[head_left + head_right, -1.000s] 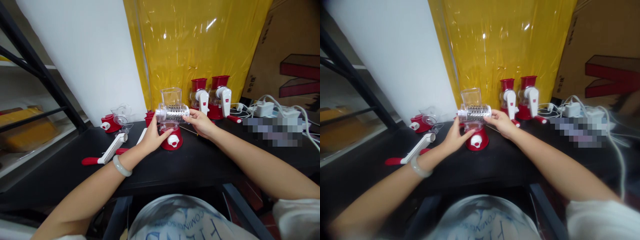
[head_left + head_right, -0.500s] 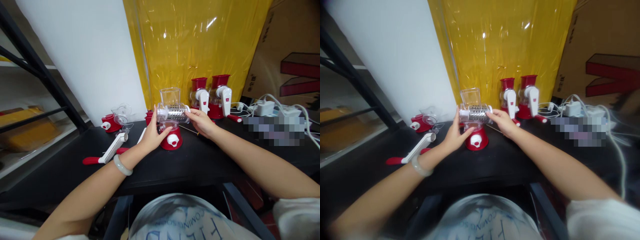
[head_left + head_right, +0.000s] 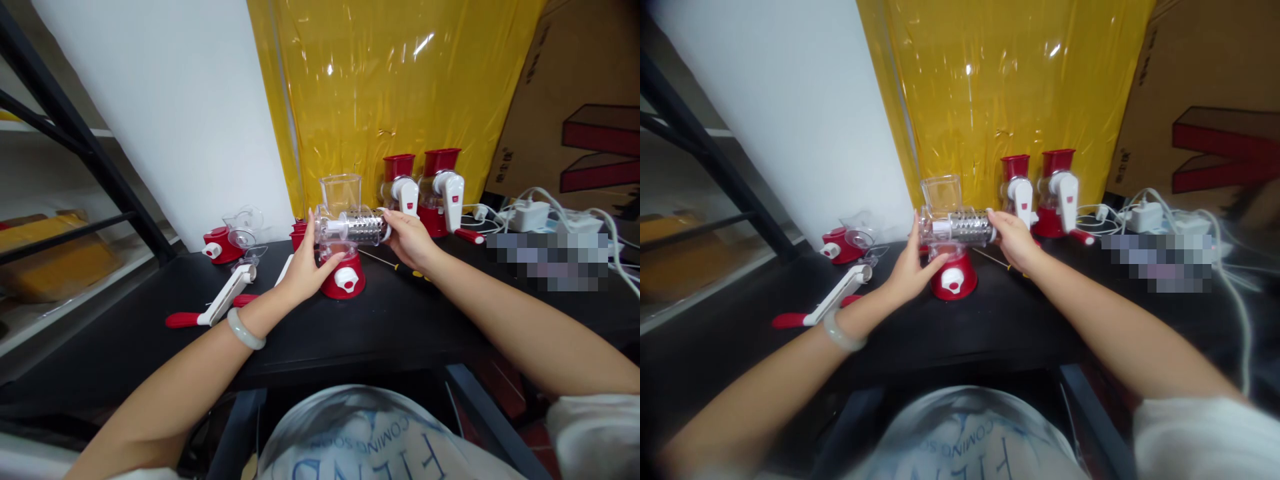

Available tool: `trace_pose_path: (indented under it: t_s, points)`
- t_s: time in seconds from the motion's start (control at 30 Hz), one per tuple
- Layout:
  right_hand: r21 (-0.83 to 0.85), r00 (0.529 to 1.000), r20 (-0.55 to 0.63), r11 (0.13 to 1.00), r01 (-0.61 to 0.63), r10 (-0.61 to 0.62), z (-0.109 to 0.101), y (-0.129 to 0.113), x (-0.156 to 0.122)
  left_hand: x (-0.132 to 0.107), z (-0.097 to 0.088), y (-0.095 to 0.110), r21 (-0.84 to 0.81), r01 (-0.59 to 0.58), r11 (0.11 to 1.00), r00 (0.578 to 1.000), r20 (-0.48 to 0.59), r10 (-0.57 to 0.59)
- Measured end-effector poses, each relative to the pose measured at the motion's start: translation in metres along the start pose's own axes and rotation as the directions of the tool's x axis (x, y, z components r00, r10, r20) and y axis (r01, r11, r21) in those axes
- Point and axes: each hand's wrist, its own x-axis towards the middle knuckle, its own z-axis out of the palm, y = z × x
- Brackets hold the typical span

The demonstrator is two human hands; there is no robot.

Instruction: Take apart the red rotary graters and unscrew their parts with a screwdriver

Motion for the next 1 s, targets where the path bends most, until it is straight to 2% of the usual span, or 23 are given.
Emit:
trace_pose_path:
  t_s: [0.1,0.2,0.3,0.4,0.53,0.6,0.63,0.7,0.77,0.87,0.93,1.0]
  points:
    - [-0.07,0.994,-0.076,0.995,0.075,-0.08,-0.007,-0.002,0.007,-0.001,0.002,0.0,-0.038,0.015,0.999,1.0,0.011,-0.015]
    - [-0.301,0.943,-0.163,0.925,0.233,-0.29,-0.019,-0.007,0.019,-0.003,0.005,-0.004,-0.112,0.09,0.99,0.995,0.051,-0.085]
    - [-0.568,0.86,-0.183,0.765,0.303,-0.476,-0.027,-0.017,0.03,-0.004,0.004,-0.006,-0.129,0.158,0.979,0.983,0.119,-0.143]
    - [-0.791,0.814,-0.114,0.548,0.273,-0.57,-0.024,-0.029,0.039,-0.004,-0.001,-0.003,-0.09,0.179,0.98,0.964,0.216,-0.156]
    - [-0.934,0.808,0.039,0.266,0.239,-0.588,-0.011,-0.042,0.06,-0.005,-0.006,0.002,-0.041,0.236,0.971,0.928,0.306,-0.213]
    - [-0.956,0.808,0.05,0.205,0.208,-0.588,-0.004,-0.043,0.077,-0.005,-0.007,0.002,-0.04,0.252,0.967,0.918,0.327,-0.225]
    - [-0.965,0.823,0.05,0.185,0.186,-0.567,-0.001,-0.043,0.087,-0.006,-0.007,0.002,-0.048,0.254,0.966,0.915,0.335,-0.224]
    - [-0.975,0.883,0.084,0.143,0.168,-0.461,0.005,-0.04,0.106,-0.006,-0.009,0.002,-0.072,0.255,0.964,0.911,0.351,-0.215]
    - [-0.978,0.944,0.114,0.134,0.162,-0.309,0.008,-0.035,0.124,-0.006,-0.011,0.003,-0.088,0.257,0.962,0.904,0.373,-0.207]
    - [-0.962,0.989,0.125,0.236,0.139,-0.073,0.005,-0.027,0.144,-0.007,-0.014,0.007,-0.072,0.288,0.955,0.883,0.406,-0.235]
    - [-0.942,0.991,0.134,0.311,0.128,-0.002,0.001,-0.019,0.154,-0.007,-0.016,0.01,-0.069,0.321,0.945,0.871,0.414,-0.266]
    - [-0.902,0.985,0.172,0.399,0.164,-0.017,-0.003,-0.009,0.161,-0.008,-0.017,0.012,-0.076,0.355,0.932,0.861,0.414,-0.294]
